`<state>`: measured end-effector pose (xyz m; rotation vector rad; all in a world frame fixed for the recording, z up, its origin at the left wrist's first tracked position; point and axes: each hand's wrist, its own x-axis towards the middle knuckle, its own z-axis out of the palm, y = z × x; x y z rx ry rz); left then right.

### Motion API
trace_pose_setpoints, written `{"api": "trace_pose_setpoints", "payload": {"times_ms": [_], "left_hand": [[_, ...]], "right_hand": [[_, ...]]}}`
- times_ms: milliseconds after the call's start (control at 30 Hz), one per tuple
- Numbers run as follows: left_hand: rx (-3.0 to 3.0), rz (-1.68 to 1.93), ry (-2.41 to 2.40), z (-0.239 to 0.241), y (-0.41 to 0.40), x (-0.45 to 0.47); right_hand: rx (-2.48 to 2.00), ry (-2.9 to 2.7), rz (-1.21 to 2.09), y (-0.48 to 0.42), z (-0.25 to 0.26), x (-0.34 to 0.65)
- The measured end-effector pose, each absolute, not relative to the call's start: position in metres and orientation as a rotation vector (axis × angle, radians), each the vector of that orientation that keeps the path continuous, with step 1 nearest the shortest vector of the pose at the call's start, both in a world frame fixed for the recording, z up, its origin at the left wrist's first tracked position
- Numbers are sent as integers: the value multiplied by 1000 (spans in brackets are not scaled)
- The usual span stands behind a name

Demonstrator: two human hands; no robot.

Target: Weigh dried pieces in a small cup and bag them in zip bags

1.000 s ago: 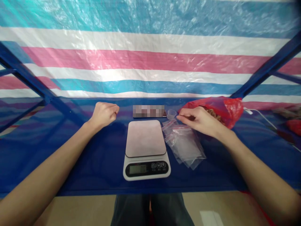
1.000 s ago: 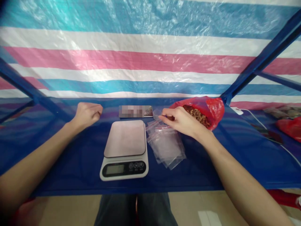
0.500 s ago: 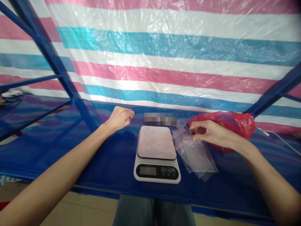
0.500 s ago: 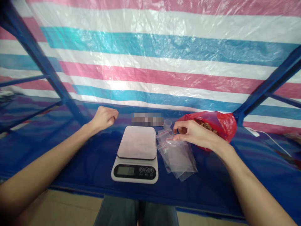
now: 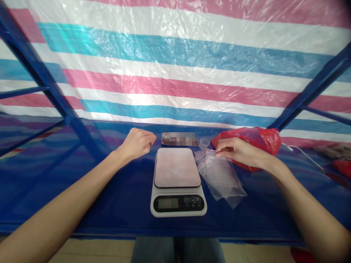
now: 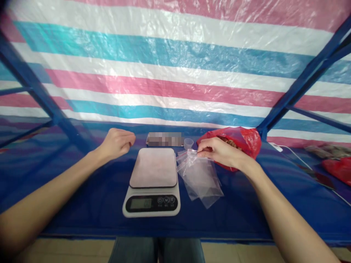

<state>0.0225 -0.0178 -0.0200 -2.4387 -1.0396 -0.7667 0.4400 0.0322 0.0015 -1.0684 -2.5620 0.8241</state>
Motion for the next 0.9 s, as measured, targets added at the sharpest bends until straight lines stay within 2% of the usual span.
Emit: {"api": "trace_pose_setpoints", "payload": {"times_ms": [300,433,633,733,900], "left_hand": [[-2520,-928,-1010,-20,-27,43],[-2550,-1023,-1000,-19,-27,50],[-2585,-1186,-1280,14,-20,77],[-2525,-1408,-1346,29,-19,104],[-2492,-1554,-1284,24,-25,132]], "right_hand": [[-924,-2464,419,20,7,425],[-925,-2290,387,18,14,424],[-958,-1792,466,28,29,413],[-963,-1603,629,28,35,386],[-786,-1631,920,11,33,328]]}}
